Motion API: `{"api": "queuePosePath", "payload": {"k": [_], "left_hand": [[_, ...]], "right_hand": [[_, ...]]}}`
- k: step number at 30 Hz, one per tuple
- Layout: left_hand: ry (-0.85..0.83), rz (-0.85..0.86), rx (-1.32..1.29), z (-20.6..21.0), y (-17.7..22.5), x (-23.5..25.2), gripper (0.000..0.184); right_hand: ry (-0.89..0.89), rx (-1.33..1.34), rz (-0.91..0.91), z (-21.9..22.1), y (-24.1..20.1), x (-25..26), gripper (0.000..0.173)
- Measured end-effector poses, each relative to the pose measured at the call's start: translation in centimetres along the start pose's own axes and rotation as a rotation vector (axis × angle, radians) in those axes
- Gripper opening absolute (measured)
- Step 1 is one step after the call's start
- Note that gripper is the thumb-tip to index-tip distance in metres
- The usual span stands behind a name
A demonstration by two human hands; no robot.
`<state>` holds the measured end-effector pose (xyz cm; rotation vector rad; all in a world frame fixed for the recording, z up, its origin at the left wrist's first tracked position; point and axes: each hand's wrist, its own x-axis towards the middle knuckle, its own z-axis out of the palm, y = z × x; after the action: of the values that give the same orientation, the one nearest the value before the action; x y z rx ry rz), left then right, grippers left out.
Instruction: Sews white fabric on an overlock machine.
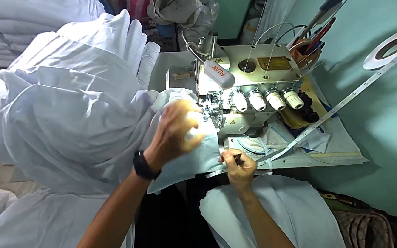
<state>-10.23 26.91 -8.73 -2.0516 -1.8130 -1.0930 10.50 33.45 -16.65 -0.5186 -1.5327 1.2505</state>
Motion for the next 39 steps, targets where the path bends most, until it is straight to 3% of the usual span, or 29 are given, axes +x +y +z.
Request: {"api": "queuePosePath", "payload": {"k": [3, 5, 7, 10, 14, 17, 19, 22, 25, 31, 34, 36, 39], "left_hand": [[-0.191, 0.049, 0.149, 1.1, 1.9, -3.6, 0.018], [-0.160, 0.024, 0.175, 1.4, 1.5, -5.2, 0.013], [-0.075, -0.036, -0.014, 0.4, 1.6, -5.7, 0.016], [0.001, -0.118, -0.367, -1.7, 1.7, -4.4, 0.015], [-0.038, -0.119, -0.374, -2.0, 2.0, -0.7, 0.015], [-0.046, -0.167, -0.323, 0.0, 0.6, 1.0, 0.009], [-0.113, -0.203, -0.353, 0.4, -0.5, 1.4, 0.007], [-0.192, -0.233, -0.346, 0.0, -0.9, 1.2, 0.009], [-0.226, -0.272, -0.311, -0.5, -0.7, 0.8, 0.008], [-0.294, -0.360, -0.283, -1.2, -0.3, 1.1, 0.010], [-0.209, -0.388, -0.276, -0.6, 0.1, 1.1, 0.004], [-0.161, -0.324, -0.138, -0.1, 1.0, 0.7, 0.006], [-0.112, -0.157, 0.294, 1.7, 4.3, -1.3, 0.021]], "right_hand": [[-0.030, -0.045, -0.115, 0.8, 0.5, -0.3, 0.015], [-0.106, -0.110, -0.136, 1.6, 0.6, -0.6, 0.028], [-0.261, -0.181, -0.095, 2.3, 0.3, -1.7, 0.045], [-0.398, -0.224, -0.247, 2.8, 0.2, -4.2, 0.029], [-0.205, -0.212, -0.361, 2.1, -1.2, -2.8, 0.030], [-0.129, -0.426, -0.318, 0.6, 0.7, 0.2, 0.035], [-0.217, -0.528, -0.273, -0.5, 2.2, 1.3, 0.036], [-0.410, -0.431, -0.273, -1.1, 2.7, 0.1, 0.033], [-0.483, -0.315, -0.272, -1.1, 2.0, -2.0, 0.032], [-0.379, -0.203, -0.178, -1.4, 1.8, -3.8, 0.028], [-0.358, -0.156, -0.105, -1.4, 1.2, -3.8, 0.029], [-0.352, -0.084, -0.019, -1.2, 0.8, -4.0, 0.031], [-0.342, 0.033, 0.168, -1.1, -0.7, -4.5, 0.029]]}}
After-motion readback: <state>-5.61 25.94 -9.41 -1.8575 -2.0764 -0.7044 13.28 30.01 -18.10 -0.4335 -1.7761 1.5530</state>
